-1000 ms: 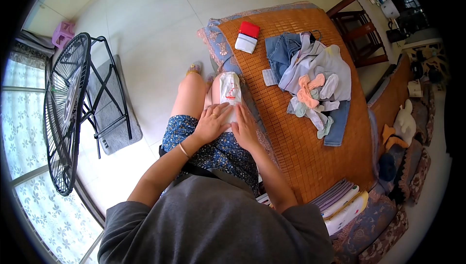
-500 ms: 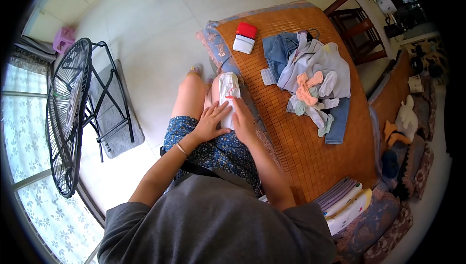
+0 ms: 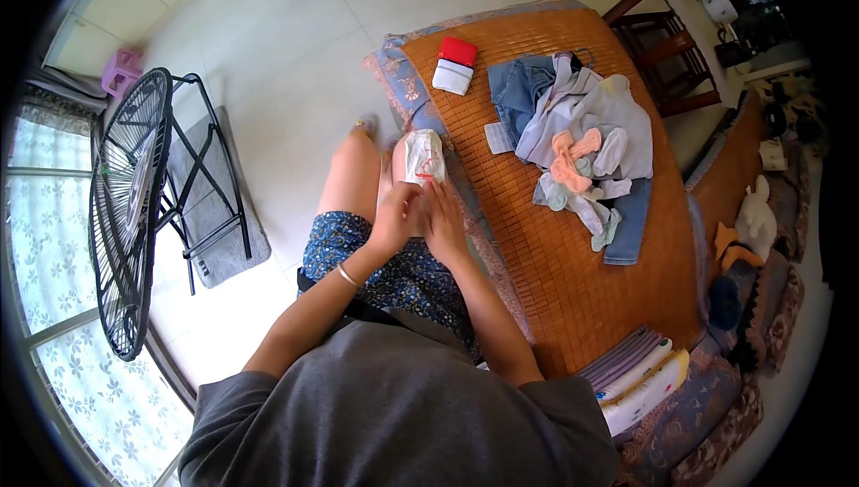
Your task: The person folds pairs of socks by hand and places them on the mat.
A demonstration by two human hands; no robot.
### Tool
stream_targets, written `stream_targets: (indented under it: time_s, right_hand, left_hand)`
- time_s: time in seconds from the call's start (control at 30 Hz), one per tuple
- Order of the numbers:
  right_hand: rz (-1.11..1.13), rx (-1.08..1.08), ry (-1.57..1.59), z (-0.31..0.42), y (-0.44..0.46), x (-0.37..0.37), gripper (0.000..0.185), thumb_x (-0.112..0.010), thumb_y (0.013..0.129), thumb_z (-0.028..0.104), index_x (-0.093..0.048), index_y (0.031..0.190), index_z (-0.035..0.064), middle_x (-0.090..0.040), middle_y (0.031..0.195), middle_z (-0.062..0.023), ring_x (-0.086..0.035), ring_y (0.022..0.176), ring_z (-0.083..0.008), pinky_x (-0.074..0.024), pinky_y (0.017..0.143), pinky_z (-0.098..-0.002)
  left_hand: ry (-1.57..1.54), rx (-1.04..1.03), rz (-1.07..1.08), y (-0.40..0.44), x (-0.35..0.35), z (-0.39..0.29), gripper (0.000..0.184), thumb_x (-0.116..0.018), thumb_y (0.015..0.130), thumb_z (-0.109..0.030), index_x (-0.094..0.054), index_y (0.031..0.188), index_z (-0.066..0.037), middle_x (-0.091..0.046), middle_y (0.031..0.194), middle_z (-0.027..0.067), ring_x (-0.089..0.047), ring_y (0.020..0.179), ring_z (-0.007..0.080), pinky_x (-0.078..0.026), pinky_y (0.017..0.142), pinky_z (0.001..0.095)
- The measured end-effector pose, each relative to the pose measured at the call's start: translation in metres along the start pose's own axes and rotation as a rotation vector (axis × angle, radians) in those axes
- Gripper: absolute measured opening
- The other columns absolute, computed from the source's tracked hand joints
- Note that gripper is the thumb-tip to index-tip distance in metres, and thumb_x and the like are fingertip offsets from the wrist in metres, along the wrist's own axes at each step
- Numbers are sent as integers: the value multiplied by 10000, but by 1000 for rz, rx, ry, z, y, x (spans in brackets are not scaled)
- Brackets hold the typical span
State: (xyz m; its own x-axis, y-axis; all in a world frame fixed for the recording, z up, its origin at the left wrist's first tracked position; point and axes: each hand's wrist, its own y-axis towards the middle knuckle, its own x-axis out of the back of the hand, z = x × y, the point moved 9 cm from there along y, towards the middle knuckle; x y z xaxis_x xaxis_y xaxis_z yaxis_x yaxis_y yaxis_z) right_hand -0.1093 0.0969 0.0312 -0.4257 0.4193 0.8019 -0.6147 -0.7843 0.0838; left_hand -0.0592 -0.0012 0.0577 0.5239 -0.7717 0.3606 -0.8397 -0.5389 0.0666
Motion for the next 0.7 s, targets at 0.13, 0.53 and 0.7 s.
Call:
stream_targets:
  time_s: [0.13, 0.53, 0.7]
  right_hand:
    - [-85, -134, 612, -39, 0, 6, 439, -430, 942, 67, -395, 1376, 6, -413, 1413, -190, -390, 1317, -322, -318, 1062, -399]
    - [-80, -313, 588, -73, 15, 5, 115, -622, 839, 35, -624, 953, 28, -519, 876, -39, -500, 732, -107, -430, 666, -236]
    - [-90, -276, 582, -67, 14, 14, 111, -644, 801, -2, -606, 900, 30, -475, 846, -29, -467, 683, -102, -408, 617, -241]
  left_hand:
    - [67, -84, 14, 0, -29, 14, 178, -547, 830, 23, -515, 1005, 27, -555, 946, 219, -578, 860, 373, -482, 754, 412]
    - [66, 11, 136, -3, -36, 16, 299, -667, 773, -13, -474, 1000, 12, -495, 953, 171, -551, 835, 322, -478, 732, 374]
    - [96, 16, 5, -4, -28, 14, 309, -688, 766, -15, -482, 996, -4, -476, 884, 125, -501, 710, 213, -452, 606, 300]
